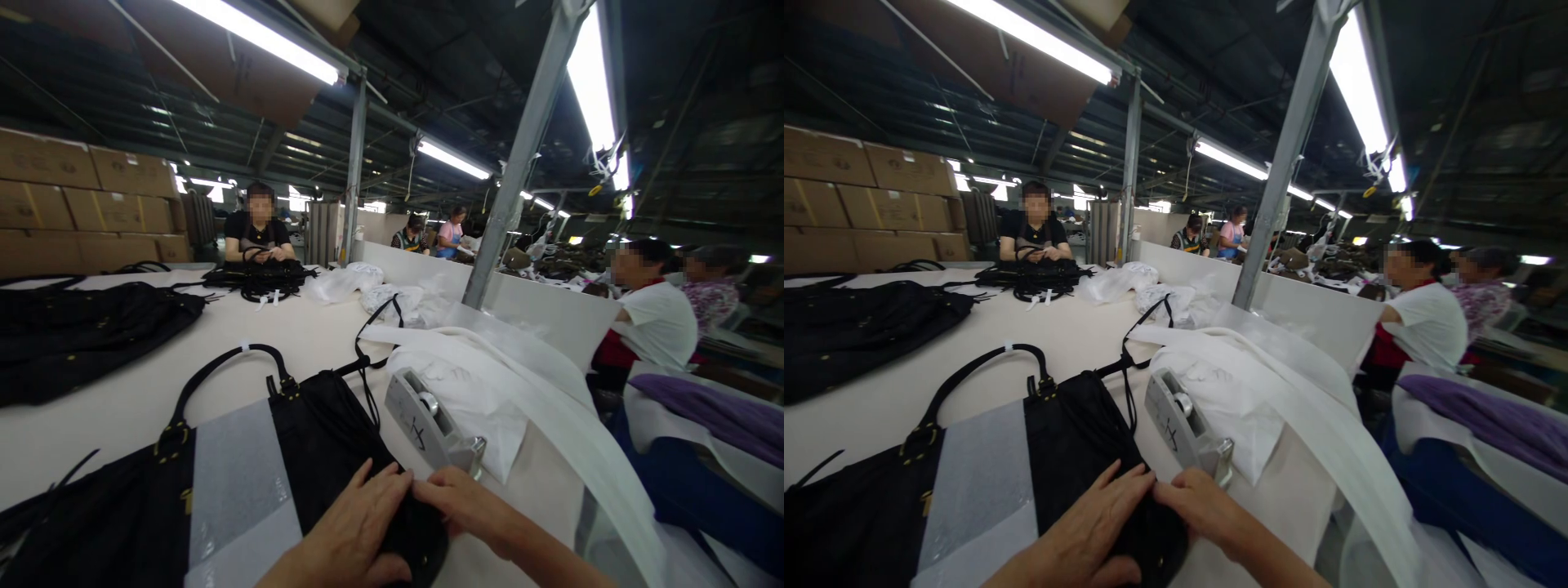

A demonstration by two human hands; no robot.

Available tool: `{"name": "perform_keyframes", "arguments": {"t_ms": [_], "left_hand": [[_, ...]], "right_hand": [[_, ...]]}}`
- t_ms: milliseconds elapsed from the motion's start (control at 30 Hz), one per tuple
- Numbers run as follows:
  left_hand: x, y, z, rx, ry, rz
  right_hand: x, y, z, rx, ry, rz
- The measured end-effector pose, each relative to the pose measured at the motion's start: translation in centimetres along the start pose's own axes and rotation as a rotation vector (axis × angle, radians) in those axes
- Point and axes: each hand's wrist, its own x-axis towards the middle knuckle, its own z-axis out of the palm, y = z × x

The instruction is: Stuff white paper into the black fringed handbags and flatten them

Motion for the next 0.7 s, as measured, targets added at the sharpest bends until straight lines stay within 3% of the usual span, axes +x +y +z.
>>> {"name": "perform_keyframes", "arguments": {"t_ms": [67, 167, 333, 500, 600, 700], "left_hand": [[0.2, 0.2, -0.3, -0.012, 0.036, 0.003], [0.8, 0.9, -1.4, -0.045, 0.053, 0.032], [1.7, 2.1, -2.8, 0.006, -0.089, -0.037], [2.1, 2.9, -2.8, 0.006, -0.231, -0.135], [1.9, 2.9, -2.4, -0.021, -0.261, -0.121], [1.5, 2.3, -1.0, -0.015, -0.215, -0.059]], "right_hand": [[-0.3, 0.1, 0.0, 0.018, -0.013, 0.044], [-0.8, 1.4, -0.1, -0.029, 0.018, -0.037], [-0.3, 3.5, 0.1, -0.241, 0.121, -0.08], [-0.5, 1.9, -0.2, -0.432, 0.187, -0.076], [-0.9, 1.1, -0.2, -0.38, 0.118, 0.005], [-1.0, 2.0, 0.0, -0.26, 0.017, 0.114]]}}
